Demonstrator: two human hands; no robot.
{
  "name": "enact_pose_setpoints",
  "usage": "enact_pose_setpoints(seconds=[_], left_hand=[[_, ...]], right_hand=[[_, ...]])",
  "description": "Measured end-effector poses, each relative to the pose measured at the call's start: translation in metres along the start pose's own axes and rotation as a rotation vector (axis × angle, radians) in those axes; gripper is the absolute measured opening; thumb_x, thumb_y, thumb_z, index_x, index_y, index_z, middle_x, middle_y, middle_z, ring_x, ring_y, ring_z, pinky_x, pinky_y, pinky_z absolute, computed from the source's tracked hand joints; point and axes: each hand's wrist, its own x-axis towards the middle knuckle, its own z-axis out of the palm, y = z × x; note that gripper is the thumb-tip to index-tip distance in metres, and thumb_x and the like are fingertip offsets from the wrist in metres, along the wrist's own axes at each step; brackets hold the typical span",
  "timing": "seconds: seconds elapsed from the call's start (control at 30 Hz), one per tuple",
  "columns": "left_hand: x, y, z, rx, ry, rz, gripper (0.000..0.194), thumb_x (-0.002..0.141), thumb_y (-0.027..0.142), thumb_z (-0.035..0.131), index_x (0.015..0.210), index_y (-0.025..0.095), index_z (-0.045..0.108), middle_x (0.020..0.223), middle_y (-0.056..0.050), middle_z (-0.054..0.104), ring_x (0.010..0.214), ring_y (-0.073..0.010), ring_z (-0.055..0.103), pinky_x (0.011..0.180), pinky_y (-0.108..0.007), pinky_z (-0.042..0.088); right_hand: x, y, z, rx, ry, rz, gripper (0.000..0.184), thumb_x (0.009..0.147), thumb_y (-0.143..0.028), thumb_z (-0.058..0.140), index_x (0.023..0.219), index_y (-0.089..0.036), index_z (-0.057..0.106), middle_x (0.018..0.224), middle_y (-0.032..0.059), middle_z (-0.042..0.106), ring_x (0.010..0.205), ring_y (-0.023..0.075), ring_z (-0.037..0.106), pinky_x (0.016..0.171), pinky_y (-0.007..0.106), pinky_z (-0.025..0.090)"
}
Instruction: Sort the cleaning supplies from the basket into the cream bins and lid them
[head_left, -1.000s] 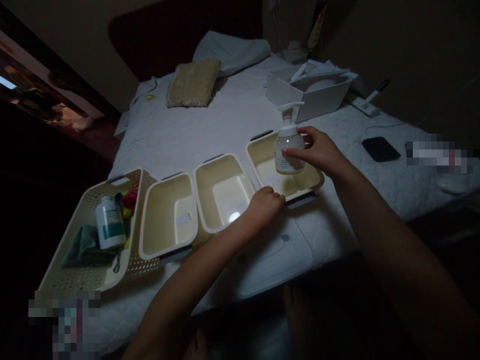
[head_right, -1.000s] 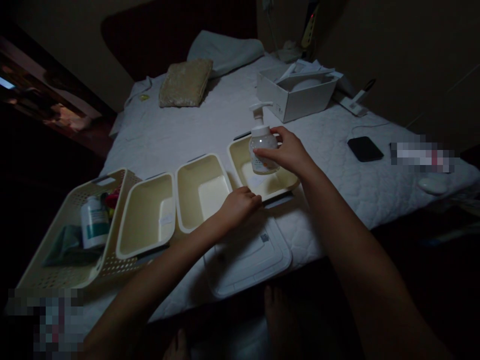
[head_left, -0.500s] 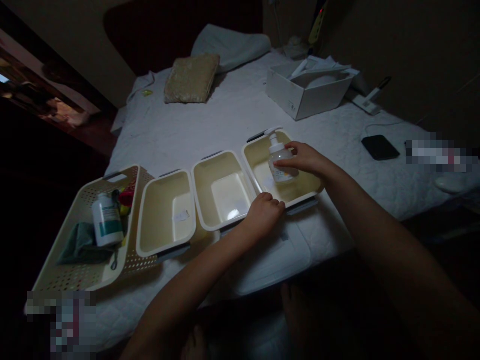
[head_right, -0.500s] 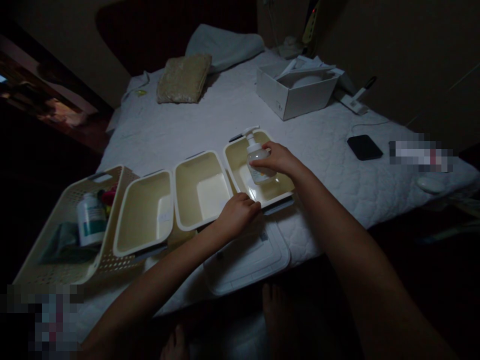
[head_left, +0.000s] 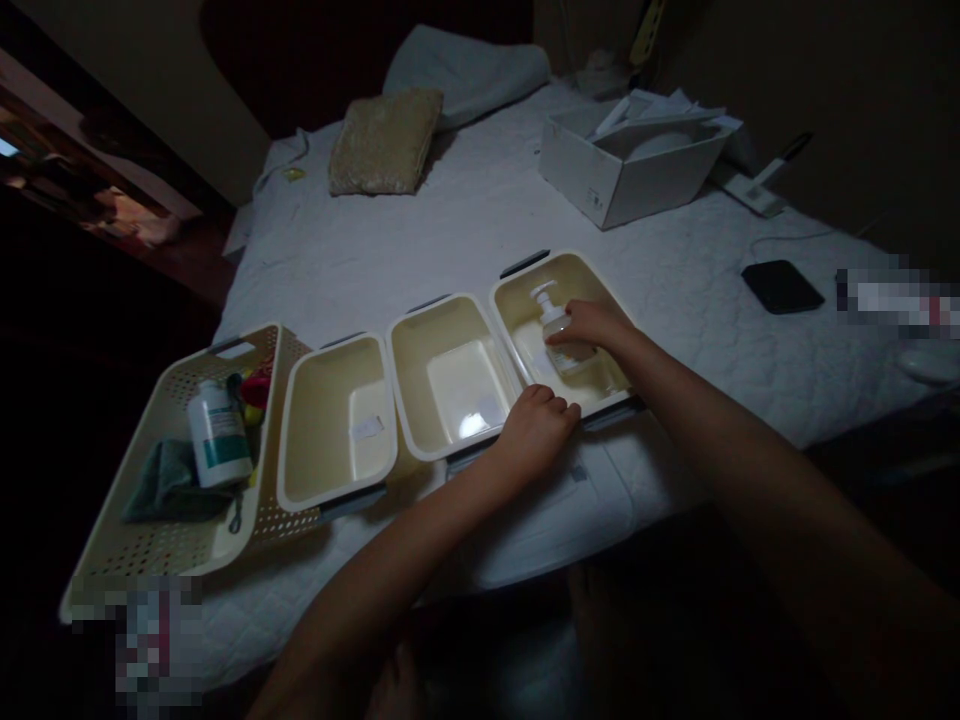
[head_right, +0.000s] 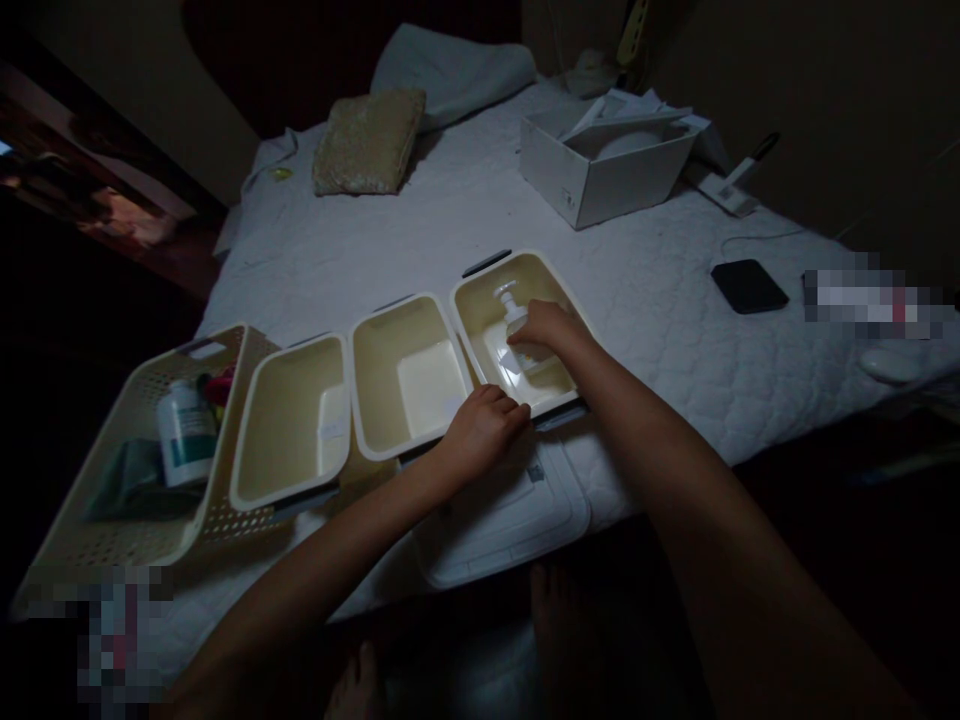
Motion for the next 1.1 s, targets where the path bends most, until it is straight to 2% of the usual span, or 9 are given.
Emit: enact_pose_setpoints(seconds=[0.1,0.27,0.37,0.5,0.67,0.87,0.97,1.1], left_hand=[[0.000,0.000,0.001,-0.003,0.008,0.009,0.020,0.093,0.023,0.047,0.093,0.015,0.064,0.085,-0.006,0.069,0.089,-0.0217,0.059,0.082,-0.034,0.041],[0.003,0.001,0.004,0.002,0.032,0.003,0.019,0.093,0.023,0.047,0.092,0.015,0.064,0.084,-0.006,0.069,0.089,-0.0214,0.059,0.082,-0.034,0.042],[0.004,0.001,0.003,0.005,0.025,-0.015,0.019,0.093,0.022,0.048,0.092,0.014,0.065,0.084,-0.006,0.069,0.090,-0.0213,0.060,0.084,-0.034,0.042],[0.005,0.001,0.003,-0.001,0.034,-0.021,0.020,0.094,0.023,0.046,0.094,0.015,0.065,0.084,-0.006,0.069,0.091,-0.0212,0.060,0.086,-0.035,0.042],[0.006,0.000,0.003,0.021,0.028,-0.008,0.022,0.094,0.021,0.044,0.096,0.014,0.064,0.086,-0.007,0.069,0.092,-0.0218,0.059,0.087,-0.035,0.042],[0.007,-0.007,-0.002,-0.037,0.037,0.020,0.026,0.095,0.021,0.040,0.097,0.011,0.064,0.094,-0.011,0.068,0.097,-0.0214,0.059,0.090,-0.035,0.043],[0.002,-0.019,-0.008,-0.112,0.140,-0.042,0.032,0.097,0.026,0.035,0.098,0.011,0.063,0.098,-0.011,0.067,0.098,-0.0199,0.058,0.090,-0.033,0.043],[-0.015,-0.045,-0.021,-0.166,0.306,-0.227,0.035,0.098,0.027,0.031,0.100,0.011,0.062,0.102,-0.011,0.066,0.102,-0.0200,0.056,0.092,-0.032,0.042]], right_hand=[[0.000,-0.001,0.002,-0.103,-0.059,0.043,0.050,0.073,-0.042,0.069,0.110,-0.010,0.068,0.105,0.0164,0.070,0.094,0.0274,0.067,0.072,0.029,0.049],[-0.002,-0.004,0.007,-0.244,-0.107,0.069,0.057,0.078,-0.045,0.065,0.120,-0.007,0.064,0.114,0.0203,0.067,0.107,0.0309,0.063,0.082,0.033,0.048],[-0.005,-0.004,0.011,-0.269,-0.073,0.069,0.058,0.078,-0.047,0.064,0.120,-0.008,0.063,0.118,0.0207,0.064,0.111,0.0311,0.060,0.085,0.034,0.047],[-0.009,-0.001,0.013,-0.245,0.000,0.069,0.062,0.077,-0.046,0.066,0.125,-0.008,0.056,0.116,0.0206,0.065,0.106,0.0295,0.062,0.081,0.033,0.047],[-0.015,0.005,0.014,-0.223,0.015,0.004,0.061,0.083,-0.054,0.059,0.121,-0.006,0.057,0.111,0.0224,0.066,0.103,0.0309,0.063,0.081,0.034,0.046],[-0.022,0.010,0.016,-0.206,0.158,-0.047,0.050,0.089,-0.044,0.049,0.118,-0.005,0.060,0.111,0.0238,0.064,0.099,0.0295,0.063,0.081,0.034,0.046],[-0.028,0.004,0.012,-0.171,0.281,-0.116,0.045,0.088,-0.039,0.048,0.116,-0.005,0.061,0.110,0.0225,0.064,0.099,0.0295,0.061,0.083,0.035,0.045],[-0.040,-0.020,0.003,-0.094,0.423,-0.232,0.048,0.089,-0.036,0.045,0.124,-0.005,0.056,0.114,0.0215,0.063,0.105,0.0309,0.058,0.087,0.038,0.044]])
